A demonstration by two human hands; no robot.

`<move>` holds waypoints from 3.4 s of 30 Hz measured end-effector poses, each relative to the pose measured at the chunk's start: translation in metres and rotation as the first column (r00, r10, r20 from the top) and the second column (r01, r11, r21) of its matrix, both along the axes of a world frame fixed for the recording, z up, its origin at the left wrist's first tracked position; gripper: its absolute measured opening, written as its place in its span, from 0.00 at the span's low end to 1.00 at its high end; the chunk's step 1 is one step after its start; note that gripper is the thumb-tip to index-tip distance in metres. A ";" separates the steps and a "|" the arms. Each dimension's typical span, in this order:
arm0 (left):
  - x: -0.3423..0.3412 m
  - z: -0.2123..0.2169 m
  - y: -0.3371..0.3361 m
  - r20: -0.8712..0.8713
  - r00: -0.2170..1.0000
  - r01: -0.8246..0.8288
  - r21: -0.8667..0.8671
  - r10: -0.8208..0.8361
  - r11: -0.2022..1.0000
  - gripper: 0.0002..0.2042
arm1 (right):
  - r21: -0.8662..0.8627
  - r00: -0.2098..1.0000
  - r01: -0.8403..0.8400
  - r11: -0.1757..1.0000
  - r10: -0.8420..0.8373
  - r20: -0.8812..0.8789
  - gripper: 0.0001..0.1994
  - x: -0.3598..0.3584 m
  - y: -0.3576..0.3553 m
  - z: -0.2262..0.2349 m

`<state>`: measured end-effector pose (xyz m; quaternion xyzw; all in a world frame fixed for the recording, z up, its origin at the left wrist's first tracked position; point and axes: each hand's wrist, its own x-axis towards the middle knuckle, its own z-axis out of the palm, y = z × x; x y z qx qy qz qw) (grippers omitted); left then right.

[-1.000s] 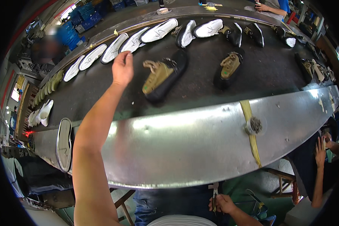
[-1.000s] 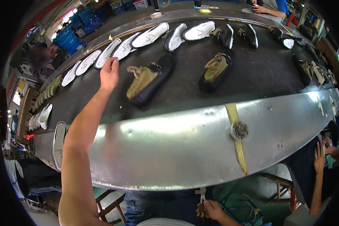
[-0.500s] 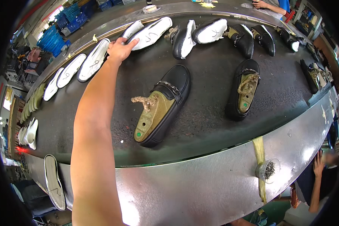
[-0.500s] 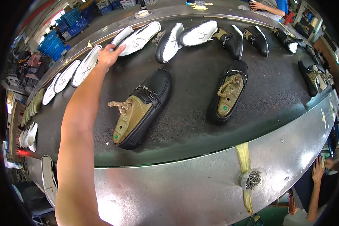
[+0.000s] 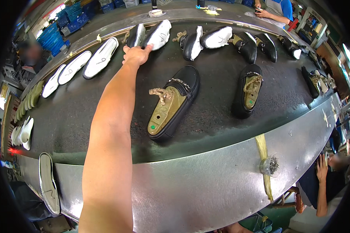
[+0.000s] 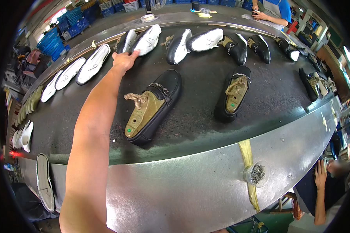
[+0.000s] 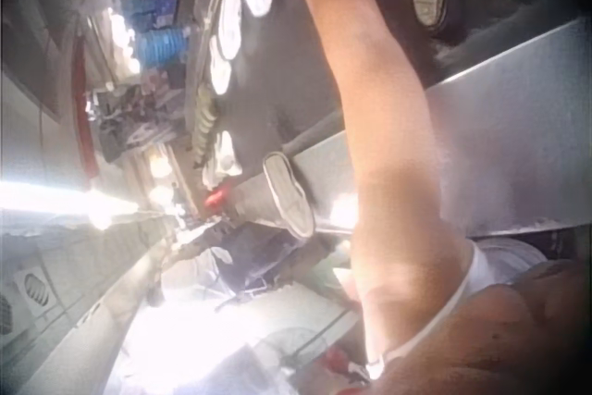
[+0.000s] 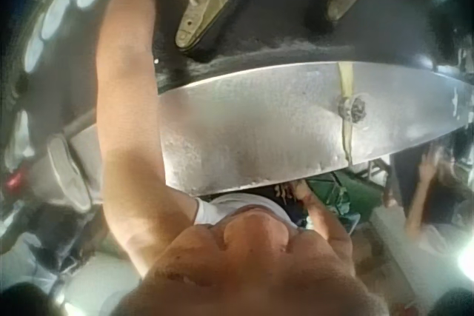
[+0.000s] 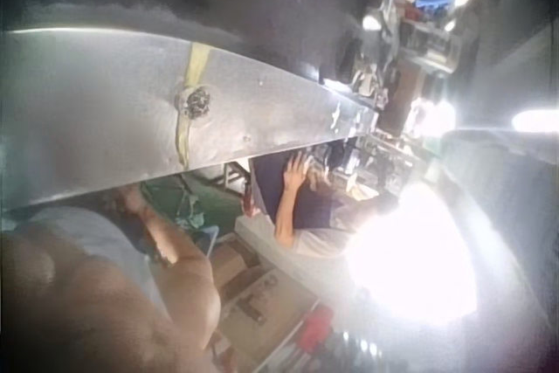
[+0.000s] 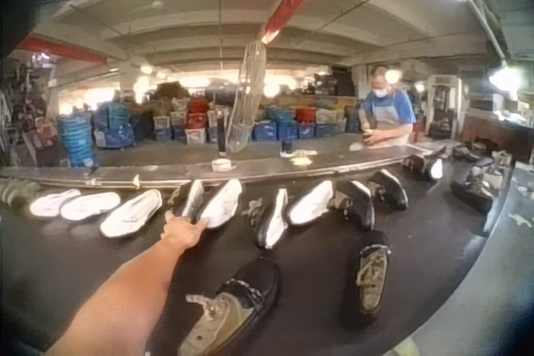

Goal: Assembling shoes by pulling the upper material over the last with pliers and securing it with a hammer.

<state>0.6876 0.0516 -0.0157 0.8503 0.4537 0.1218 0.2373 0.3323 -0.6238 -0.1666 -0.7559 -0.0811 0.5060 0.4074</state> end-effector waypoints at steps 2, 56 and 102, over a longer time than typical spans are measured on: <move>-0.003 -0.008 0.012 0.059 0.998 -0.023 0.029 0.021 0.999 0.35 | -0.053 0.976 0.113 0.992 -0.120 -0.180 0.23 0.016 0.023 0.032; -0.607 -0.060 -0.461 0.722 0.685 0.689 -0.599 -0.096 0.408 0.31 | 0.178 0.871 -0.423 0.888 0.345 0.349 0.16 -0.141 -0.047 0.146; -0.558 -0.102 -0.466 0.512 0.798 0.586 -0.536 -0.318 0.608 0.32 | 0.134 0.857 -0.202 0.970 0.109 0.504 0.19 -0.102 -0.011 0.118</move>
